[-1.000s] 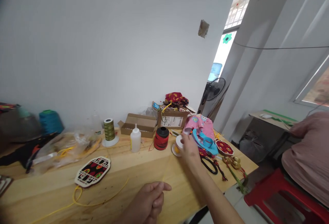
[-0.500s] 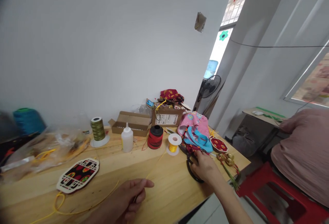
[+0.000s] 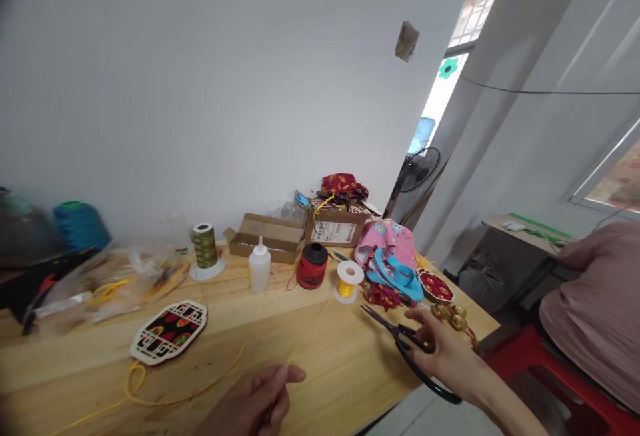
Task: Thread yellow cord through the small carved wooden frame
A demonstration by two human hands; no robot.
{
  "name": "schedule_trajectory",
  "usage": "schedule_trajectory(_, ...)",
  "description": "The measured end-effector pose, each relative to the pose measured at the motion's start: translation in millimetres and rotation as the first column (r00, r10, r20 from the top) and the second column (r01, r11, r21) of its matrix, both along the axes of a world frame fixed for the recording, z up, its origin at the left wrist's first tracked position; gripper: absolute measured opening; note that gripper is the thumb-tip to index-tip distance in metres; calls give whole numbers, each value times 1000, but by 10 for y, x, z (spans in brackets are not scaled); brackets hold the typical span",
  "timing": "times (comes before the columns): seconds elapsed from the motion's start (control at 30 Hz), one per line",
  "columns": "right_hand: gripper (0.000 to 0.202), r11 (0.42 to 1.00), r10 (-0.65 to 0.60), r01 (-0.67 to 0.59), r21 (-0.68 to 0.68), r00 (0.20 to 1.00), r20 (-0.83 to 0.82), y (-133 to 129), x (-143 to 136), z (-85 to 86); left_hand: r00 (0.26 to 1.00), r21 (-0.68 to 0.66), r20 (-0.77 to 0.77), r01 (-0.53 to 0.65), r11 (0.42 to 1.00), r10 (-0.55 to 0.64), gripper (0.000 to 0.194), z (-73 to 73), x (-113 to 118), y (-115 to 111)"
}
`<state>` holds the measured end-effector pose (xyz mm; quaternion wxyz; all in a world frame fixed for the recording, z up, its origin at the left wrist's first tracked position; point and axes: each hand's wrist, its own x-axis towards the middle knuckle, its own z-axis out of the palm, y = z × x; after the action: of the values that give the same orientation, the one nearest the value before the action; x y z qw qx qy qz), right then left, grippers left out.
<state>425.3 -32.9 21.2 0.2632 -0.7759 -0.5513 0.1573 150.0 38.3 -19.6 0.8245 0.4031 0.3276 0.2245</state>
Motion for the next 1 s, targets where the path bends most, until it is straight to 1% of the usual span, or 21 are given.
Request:
schedule_trajectory(0.07, 36, 991, 115, -126, -44, 975, -189, -33, -95, -37, 1000, 33, 4, 25, 999, -25, 50, -12, -3, -41)
schedule_trajectory(0.13, 38, 971, 178, -219, -90, 926, -332, 9, -258, -62, 999, 51, 11, 29, 998, -30, 51, -21, -5, -56)
schedule_trajectory(0.23, 42, 952, 209, -285, -113, 873, -440, 133, -486, -27, 998, 69, 39, 46, 997, -48, 53, -38, -5, -39)
schedule_trajectory(0.3, 41, 941, 221, -310, -135, 866, -450, 206, -562, 50, 996, 82, 55, 59, 995, -64, 54, -52, -7, -18)
schedule_trajectory(0.43, 35, 914, 271, -362, -185, 881, -388, 291, -594, 221, 996, 101, 45, 76, 992, -81, 54, -63, -8, -2)
schedule_trajectory(0.53, 37, 908, 257, -344, -239, 908, -330, 354, -617, 259, 996, 111, 39, 75, 991, -80, 54, -50, 4, -21)
schedule_trajectory(0.6, 40, 915, 235, -310, -259, 929, -285, 412, -632, 231, 996, 124, 41, 68, 990, -74, 54, -39, 12, -39)
schedule_trajectory(0.63, 41, 915, 247, -312, -256, 934, -257, 443, -634, 208, 996, 137, 41, 67, 988, -73, 54, -35, 13, -47)
schedule_trajectory(0.77, 41, 887, 385, -400, -229, 917, -110, 533, -618, 114, 995, 171, 41, 87, 981, -95, 54, -41, -4, -58)
schedule_trajectory(0.8, 41, 885, 398, -405, -230, 914, -81, 541, -610, 96, 995, 171, 42, 87, 981, -96, 53, -47, -14, -56)
schedule_trajectory(0.9, 42, 899, 381, -377, -223, 924, -27, 540, -577, 55, 994, 173, 40, 93, 980, -101, 51, -62, -41, -43)
schedule_trajectory(1.0, 39, 889, 412, -379, -258, 907, 86, 540, -514, 25, 992, 175, 10, 121, 977, -125, 50, -53, -67, -35)
